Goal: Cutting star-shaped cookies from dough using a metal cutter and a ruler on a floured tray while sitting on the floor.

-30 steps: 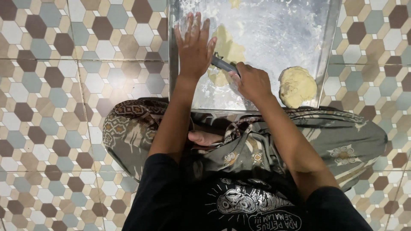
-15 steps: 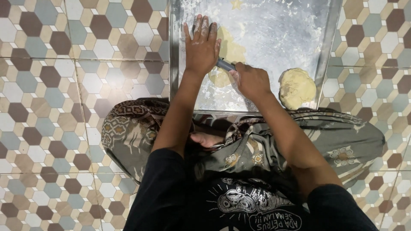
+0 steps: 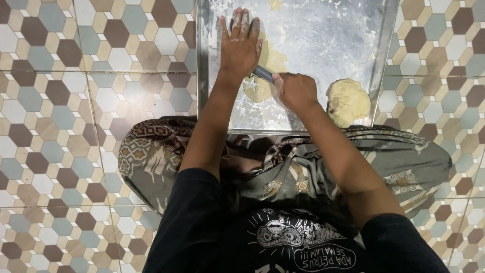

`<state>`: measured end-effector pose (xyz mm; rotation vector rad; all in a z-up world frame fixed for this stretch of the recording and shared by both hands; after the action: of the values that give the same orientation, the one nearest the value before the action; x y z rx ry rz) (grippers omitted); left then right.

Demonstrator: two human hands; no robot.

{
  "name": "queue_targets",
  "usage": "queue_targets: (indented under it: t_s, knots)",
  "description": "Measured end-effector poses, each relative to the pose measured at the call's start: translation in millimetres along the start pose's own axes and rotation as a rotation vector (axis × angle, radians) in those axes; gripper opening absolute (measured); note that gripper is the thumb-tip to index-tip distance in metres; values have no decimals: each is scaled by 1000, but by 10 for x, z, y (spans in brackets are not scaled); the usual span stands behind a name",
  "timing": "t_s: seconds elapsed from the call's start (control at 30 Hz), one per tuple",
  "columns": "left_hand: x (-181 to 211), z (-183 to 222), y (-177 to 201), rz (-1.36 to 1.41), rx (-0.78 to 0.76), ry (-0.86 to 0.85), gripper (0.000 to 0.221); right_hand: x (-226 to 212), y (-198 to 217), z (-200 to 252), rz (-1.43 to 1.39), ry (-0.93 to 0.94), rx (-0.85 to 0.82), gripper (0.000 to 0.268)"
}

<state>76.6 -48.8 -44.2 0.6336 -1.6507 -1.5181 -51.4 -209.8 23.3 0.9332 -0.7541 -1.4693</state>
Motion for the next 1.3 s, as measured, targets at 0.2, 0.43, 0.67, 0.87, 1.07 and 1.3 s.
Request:
queue_targets:
  t_s: [0.2,0.43,0.67,0.87,1.07,1.3]
  knots:
    - [61,49,198,23,-27,30,58,-3,25,47,-25,72,152,41]
    - [68,292,282,42,10,64,58,-97,5,130,7,69,171,41]
    - [90,443,256,4,-47,130,62,-80,-122,177,73,136,285,40]
    - [25,402,170,45,25,94,60,-138,-55,182,8,115,284,39]
    - [19,152,124,67,17,50,58,-69,-14,63,-65,-27,134,46]
    - [27,-56,102,60,-43,27,60,31,1,-74,-126,-154,-83,69]
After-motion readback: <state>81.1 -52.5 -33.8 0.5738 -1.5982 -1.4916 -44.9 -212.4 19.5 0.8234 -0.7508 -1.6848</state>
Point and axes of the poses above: each hand's wrist, its own z-axis away from the middle knuckle, its own y-axis out of the back of the hand, x = y × z, the point moved 1 cm from there along -z, towards the middle knuckle, and after that the axes turned 14 degrees about -x, right-handed, at the moved point
